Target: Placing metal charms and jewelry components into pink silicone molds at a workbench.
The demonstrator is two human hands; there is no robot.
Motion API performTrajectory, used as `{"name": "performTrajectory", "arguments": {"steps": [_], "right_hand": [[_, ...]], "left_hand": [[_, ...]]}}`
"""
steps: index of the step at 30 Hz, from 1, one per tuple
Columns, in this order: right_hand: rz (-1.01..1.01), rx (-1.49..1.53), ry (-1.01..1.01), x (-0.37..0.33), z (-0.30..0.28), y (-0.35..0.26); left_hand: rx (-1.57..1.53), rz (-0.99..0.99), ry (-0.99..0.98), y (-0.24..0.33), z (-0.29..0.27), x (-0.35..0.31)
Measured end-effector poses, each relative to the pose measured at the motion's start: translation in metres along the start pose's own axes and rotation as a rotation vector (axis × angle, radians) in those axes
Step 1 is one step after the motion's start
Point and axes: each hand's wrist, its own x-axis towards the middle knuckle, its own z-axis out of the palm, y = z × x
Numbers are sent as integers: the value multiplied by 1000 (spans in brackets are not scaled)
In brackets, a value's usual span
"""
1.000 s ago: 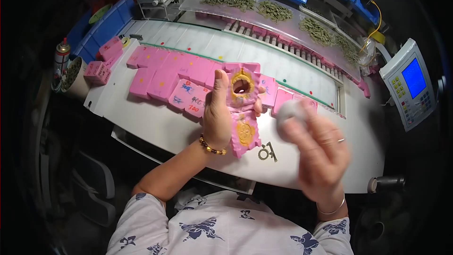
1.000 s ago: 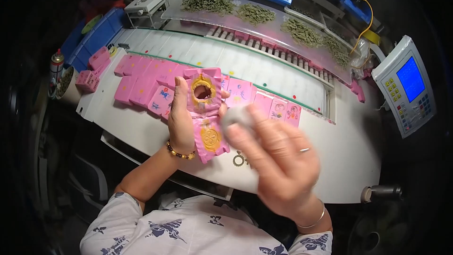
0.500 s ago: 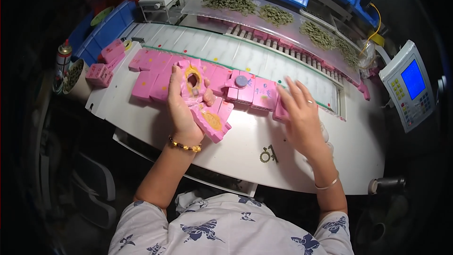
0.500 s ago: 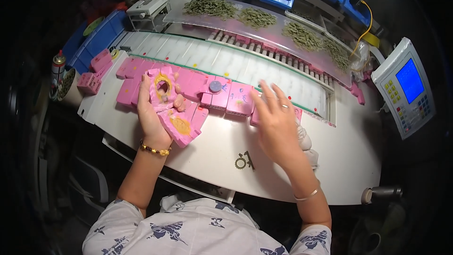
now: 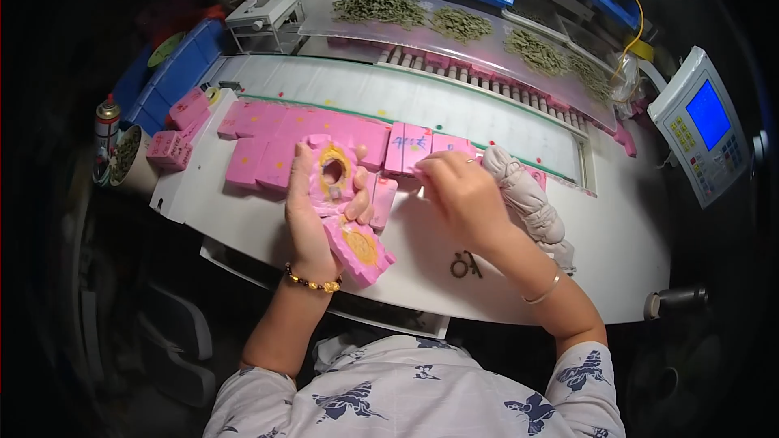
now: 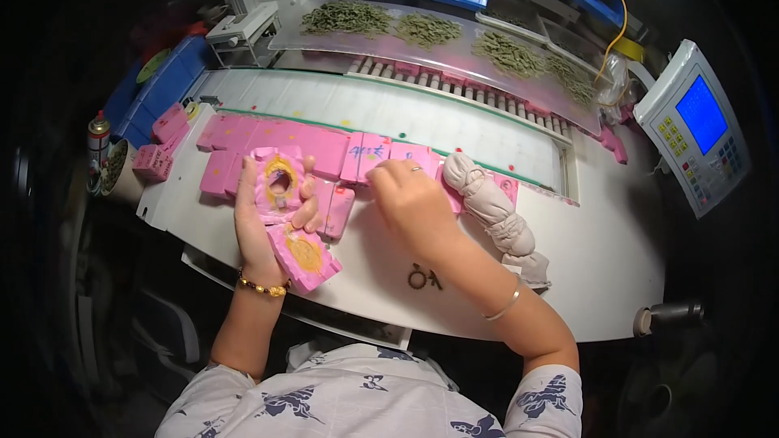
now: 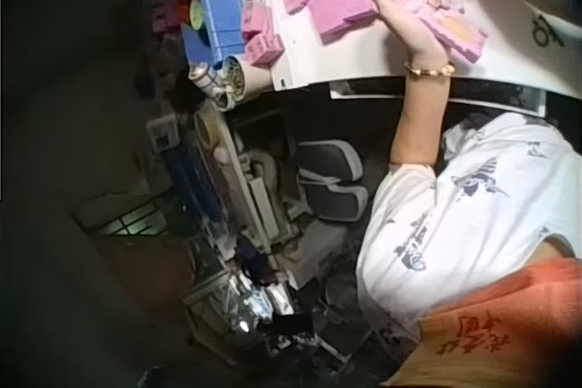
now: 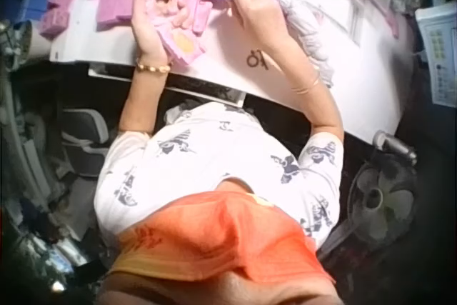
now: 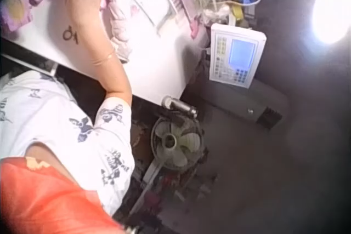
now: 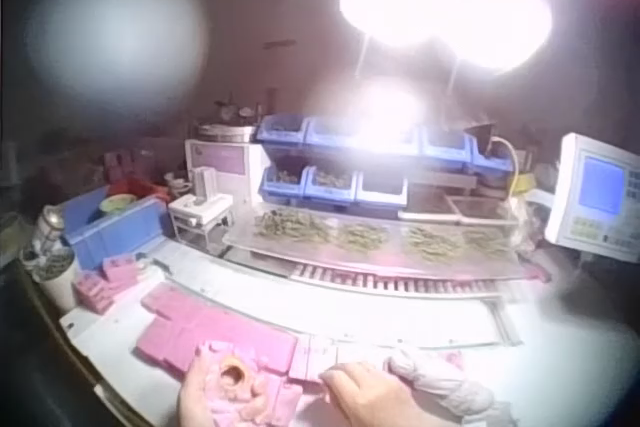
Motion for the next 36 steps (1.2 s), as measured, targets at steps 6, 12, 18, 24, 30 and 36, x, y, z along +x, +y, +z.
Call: {"name": "performTrajectory", "arguments": {"steps": [6,12,18,24,30,36], "right_hand": [[312,153,230,14,-80,27],[692,350,-35,-14,-44,83],[840,904,41,2,-78,76],[805,425,-145,-22,-47,79],[796,478,-143,-13,-46,76],[846,1234,227,-1,-79,31]], "left_hand": [[-8,-130,-116,-23,8,-2],[8,-173,-155,-33,25,-1],[31,-143,-85,-32,17,4],[-69,-224,-216,-34,17,13],[47,-137,-163,-32,27,7],[797,302,-221,-38,36,2]]}}
